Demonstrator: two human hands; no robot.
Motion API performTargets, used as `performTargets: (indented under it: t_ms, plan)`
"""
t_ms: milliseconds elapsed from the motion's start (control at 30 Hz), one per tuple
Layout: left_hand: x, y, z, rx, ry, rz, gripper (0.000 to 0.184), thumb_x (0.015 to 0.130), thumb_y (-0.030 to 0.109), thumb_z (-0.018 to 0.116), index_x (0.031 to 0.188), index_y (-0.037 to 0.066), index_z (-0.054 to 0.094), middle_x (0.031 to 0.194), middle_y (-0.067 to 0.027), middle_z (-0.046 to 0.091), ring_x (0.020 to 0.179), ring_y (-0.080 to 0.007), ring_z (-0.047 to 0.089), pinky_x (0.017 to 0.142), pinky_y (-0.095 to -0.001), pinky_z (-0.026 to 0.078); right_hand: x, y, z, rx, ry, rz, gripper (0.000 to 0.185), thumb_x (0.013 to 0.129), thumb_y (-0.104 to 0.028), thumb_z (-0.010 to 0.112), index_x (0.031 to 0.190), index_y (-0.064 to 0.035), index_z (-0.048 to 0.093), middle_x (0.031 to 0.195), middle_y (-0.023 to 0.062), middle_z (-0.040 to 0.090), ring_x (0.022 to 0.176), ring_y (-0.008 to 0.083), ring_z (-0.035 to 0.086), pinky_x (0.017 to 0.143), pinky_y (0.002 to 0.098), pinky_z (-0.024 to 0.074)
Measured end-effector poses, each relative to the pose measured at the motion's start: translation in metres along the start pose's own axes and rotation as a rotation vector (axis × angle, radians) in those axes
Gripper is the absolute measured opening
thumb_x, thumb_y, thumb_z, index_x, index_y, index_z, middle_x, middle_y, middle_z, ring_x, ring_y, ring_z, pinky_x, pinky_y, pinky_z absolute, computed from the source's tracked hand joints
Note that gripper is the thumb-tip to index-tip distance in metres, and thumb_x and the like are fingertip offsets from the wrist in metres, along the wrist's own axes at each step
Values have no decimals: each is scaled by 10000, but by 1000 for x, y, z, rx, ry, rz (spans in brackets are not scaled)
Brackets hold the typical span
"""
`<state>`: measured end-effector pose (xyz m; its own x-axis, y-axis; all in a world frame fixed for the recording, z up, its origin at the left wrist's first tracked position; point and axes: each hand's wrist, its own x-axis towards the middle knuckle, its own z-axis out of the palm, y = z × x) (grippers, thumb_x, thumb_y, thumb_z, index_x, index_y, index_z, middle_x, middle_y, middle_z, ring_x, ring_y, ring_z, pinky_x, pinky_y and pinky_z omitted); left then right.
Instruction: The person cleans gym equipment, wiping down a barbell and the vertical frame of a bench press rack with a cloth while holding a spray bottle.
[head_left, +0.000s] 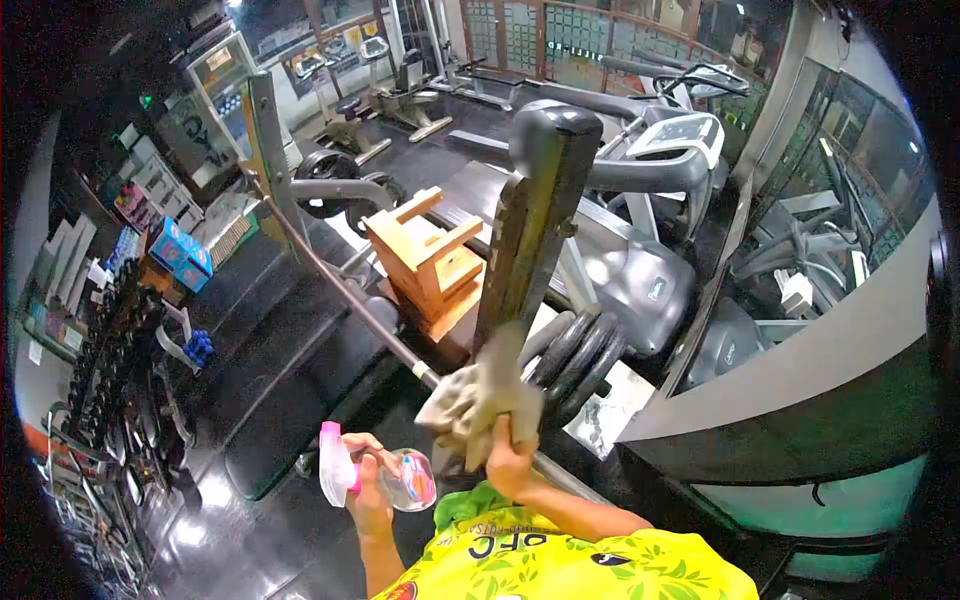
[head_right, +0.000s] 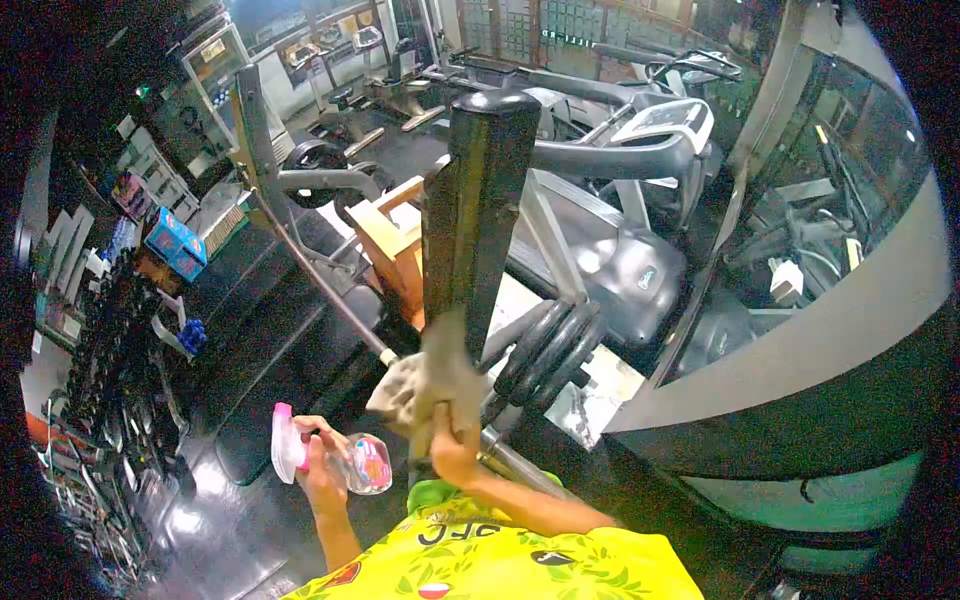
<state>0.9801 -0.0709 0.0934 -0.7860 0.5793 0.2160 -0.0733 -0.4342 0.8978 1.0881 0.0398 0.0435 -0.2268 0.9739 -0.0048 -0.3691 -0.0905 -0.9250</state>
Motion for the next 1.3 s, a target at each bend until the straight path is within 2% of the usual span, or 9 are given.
performTargets:
  t_ms: [133,200,333,433,467,600,867,1133,1300]
  plan:
    - [-3,-3,6,24,-13,-7,241,869,149,596,1030,48,448,890,-77,502,571,-137,547,594,-301,479,39,32,1,-247,121,-365,217,949,-196,482,891,-13,584,809,35,571,696,99,497,607,244,422]
    - [-3,-6,9,19,-33,-24,218,874,129,582,1023,49,445,887,-78,505,577,-136,545,599,-300,478,22,41,16,-423,-150,313,235,931,-211,516,893,9,589,804,83,591,711,147,530,653,300,437]
    - [-4,-8,13,27,-53,-59,180,883,93,554,1015,49,440,885,-74,504,595,-134,540,615,-297,476,5,33,19,-271,-225,-143,314,891,-288,577,957,19,598,816,147,625,772,213,583,701,395,443]
    - [-3,-9,15,53,-74,-84,176,884,96,551,1012,50,438,890,-73,501,601,-132,538,618,-297,475,10,35,-11,-666,-231,371,251,915,-225,556,1020,-1,597,839,88,631,700,163,590,635,323,461]
    - [-3,-8,19,28,-79,-90,173,885,99,550,1007,51,437,895,-73,498,607,-130,538,618,-296,475,22,12,-21,19,-451,319,216,928,-189,534,1042,-15,593,869,48,628,701,128,584,620,283,463]
    - [-2,-7,28,56,-136,-109,178,888,111,554,1003,56,429,905,-74,491,622,-128,539,620,-293,473,41,-39,-29,76,-68,33,224,927,-143,514,1053,34,568,974,69,624,897,139,564,801,282,447]
    - [-11,-11,36,59,-146,-134,273,871,218,611,1019,63,441,886,-63,500,573,-133,539,591,-298,479,138,-54,7,-681,-100,-1050,429,781,-21,559,1207,-26,515,1131,215,556,1041,404,534,922,480,394]
    - [-15,-15,29,47,-162,-165,235,889,165,590,1024,57,431,876,-54,509,628,-117,548,609,-268,463,138,7,5,-875,32,-976,559,690,-74,562,1239,-7,476,1277,289,405,1155,539,353,1008,555,276]
    - [-15,-20,26,62,-180,-204,226,894,136,572,1045,57,423,895,-61,507,644,-120,560,619,-267,475,119,42,-32,-658,-130,-91,284,882,-141,487,1139,-33,537,1143,232,547,1100,419,476,971,399,359]
